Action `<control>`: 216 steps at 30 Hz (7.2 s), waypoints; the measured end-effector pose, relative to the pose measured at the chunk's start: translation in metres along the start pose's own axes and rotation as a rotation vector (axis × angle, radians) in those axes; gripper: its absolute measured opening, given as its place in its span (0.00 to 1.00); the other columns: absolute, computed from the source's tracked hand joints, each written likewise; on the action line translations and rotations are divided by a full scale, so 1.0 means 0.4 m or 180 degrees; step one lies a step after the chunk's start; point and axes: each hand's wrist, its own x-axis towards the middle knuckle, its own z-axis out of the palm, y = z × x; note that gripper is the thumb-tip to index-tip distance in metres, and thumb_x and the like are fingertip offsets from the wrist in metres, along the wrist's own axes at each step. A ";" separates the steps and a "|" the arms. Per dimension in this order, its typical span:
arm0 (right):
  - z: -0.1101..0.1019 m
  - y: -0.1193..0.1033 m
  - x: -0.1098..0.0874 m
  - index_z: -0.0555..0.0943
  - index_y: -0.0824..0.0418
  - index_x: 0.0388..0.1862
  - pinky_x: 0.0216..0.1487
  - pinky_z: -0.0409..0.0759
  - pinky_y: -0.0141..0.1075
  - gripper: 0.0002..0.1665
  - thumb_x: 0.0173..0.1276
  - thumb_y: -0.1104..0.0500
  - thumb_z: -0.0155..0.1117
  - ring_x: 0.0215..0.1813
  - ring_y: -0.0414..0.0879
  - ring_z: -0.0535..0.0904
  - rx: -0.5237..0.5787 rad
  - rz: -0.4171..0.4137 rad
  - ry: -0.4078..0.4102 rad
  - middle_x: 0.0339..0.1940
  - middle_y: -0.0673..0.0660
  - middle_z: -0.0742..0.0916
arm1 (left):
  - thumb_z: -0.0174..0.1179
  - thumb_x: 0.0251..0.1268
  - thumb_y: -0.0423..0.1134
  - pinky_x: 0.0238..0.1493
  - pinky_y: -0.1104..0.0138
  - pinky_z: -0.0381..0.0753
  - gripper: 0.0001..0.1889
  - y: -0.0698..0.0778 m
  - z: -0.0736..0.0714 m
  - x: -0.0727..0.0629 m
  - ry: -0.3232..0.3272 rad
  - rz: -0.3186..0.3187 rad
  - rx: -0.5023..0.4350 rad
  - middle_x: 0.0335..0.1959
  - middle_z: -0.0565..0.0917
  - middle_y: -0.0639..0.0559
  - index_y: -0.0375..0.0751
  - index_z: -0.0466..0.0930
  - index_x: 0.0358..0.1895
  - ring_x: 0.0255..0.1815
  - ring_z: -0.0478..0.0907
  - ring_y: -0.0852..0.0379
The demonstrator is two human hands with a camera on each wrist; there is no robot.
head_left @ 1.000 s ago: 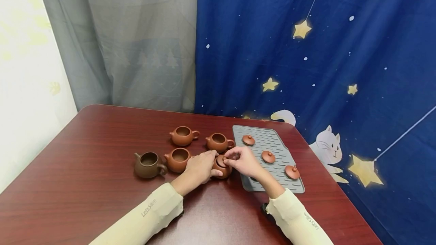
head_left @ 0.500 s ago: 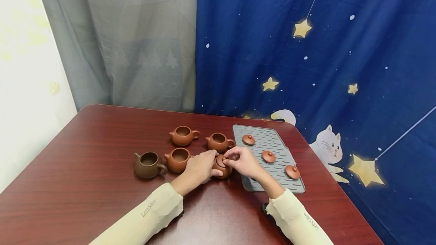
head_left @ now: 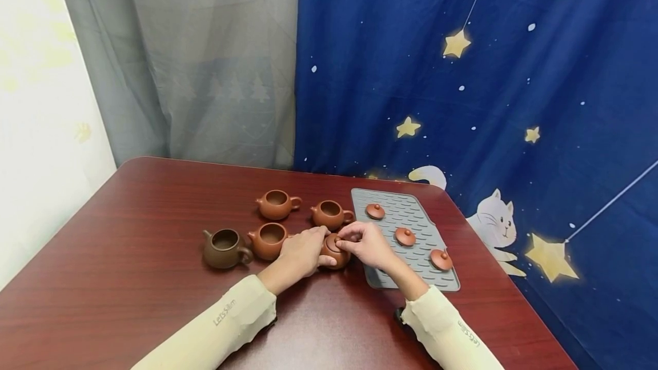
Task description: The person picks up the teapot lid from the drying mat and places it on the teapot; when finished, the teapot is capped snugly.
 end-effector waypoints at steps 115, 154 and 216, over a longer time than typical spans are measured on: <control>-0.189 0.134 -0.144 0.87 0.67 0.39 0.29 0.74 0.31 0.11 0.58 0.65 0.75 0.31 0.43 0.78 -0.0132 0.0624 -0.0337 0.38 0.60 0.88 | 0.70 0.42 0.71 0.41 0.49 0.70 0.38 -0.483 -0.224 -0.212 0.0078 -0.0006 -0.0177 0.41 0.85 0.59 0.51 0.82 0.55 0.44 0.82 0.51; -0.132 0.006 -0.111 0.89 0.61 0.40 0.23 0.71 0.33 0.08 0.60 0.64 0.72 0.22 0.41 0.77 0.0043 0.0787 0.0659 0.32 0.56 0.89 | 0.77 0.38 0.63 0.40 0.54 0.76 0.39 -0.487 -0.218 -0.206 -0.0111 -0.0240 -0.0686 0.39 0.85 0.56 0.44 0.82 0.55 0.42 0.80 0.54; 0.094 -0.193 0.043 0.90 0.62 0.34 0.32 0.80 0.30 0.06 0.56 0.65 0.76 0.32 0.48 0.85 0.0565 0.0112 0.0485 0.35 0.55 0.89 | 0.77 0.36 0.65 0.42 0.46 0.75 0.40 -0.480 -0.224 -0.211 -0.0103 -0.0363 -0.0595 0.44 0.84 0.51 0.48 0.83 0.55 0.52 0.79 0.38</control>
